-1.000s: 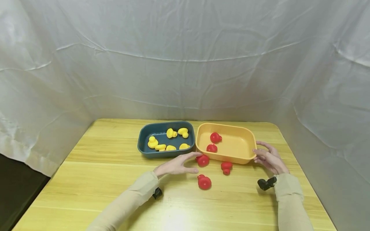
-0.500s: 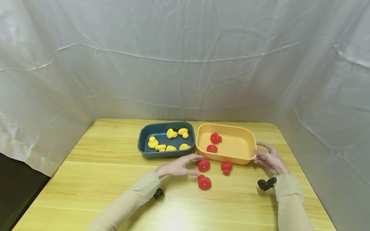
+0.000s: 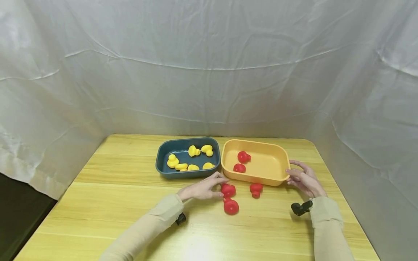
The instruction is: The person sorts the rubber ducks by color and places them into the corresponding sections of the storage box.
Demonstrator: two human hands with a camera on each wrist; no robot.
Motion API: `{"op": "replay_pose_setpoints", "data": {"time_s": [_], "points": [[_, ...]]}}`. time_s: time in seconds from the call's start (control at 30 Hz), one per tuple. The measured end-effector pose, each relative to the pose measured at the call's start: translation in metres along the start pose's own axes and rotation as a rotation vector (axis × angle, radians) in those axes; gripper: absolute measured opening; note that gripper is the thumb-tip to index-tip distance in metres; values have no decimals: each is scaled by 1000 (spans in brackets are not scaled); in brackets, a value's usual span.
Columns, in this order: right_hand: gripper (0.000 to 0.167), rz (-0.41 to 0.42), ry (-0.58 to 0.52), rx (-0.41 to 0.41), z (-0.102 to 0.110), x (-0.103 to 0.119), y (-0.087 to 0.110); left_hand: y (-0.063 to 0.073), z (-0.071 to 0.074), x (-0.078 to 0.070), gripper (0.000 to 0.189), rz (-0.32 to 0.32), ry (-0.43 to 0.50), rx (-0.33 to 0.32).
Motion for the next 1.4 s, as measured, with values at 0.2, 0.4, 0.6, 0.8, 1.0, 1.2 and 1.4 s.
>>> {"op": "replay_pose_setpoints", "data": {"time_s": [0.2, 0.4, 0.6, 0.8, 1.0, 1.2, 1.4], "points": [[31, -1, 6, -5, 0, 0, 0, -1, -2, 0, 45, -4, -53, 5], [31, 3, -6, 1, -1, 0, 1, -4, -2, -3, 45, -49, -73, 8], [32, 11, -21, 9, -1, 0, 0, -8, -2, -2, 43, -35, -46, -11], [32, 11, -13, 4, -1, 1, 1, -10, -2, -2, 41, -22, -45, -22], [31, 10, -7, -1, -1, 1, 1, -13, -3, 0, 38, -29, -44, -39], [31, 9, -15, 2, -2, 1, 1, -14, -2, 2, 36, -36, -41, -54], [31, 6, -11, 0, -2, 1, 1, -14, -1, 2, 35, -48, -23, -58]]}}
Point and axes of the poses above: each hand's wrist, its own y-axis away from the middle knuckle, its own z-axis out of the back of the hand, x = y × z, the point moved 7 cm from there along -y, towards the middle knuckle, and after that the axes turned 10 degrees about y, right-handed, at the moved point
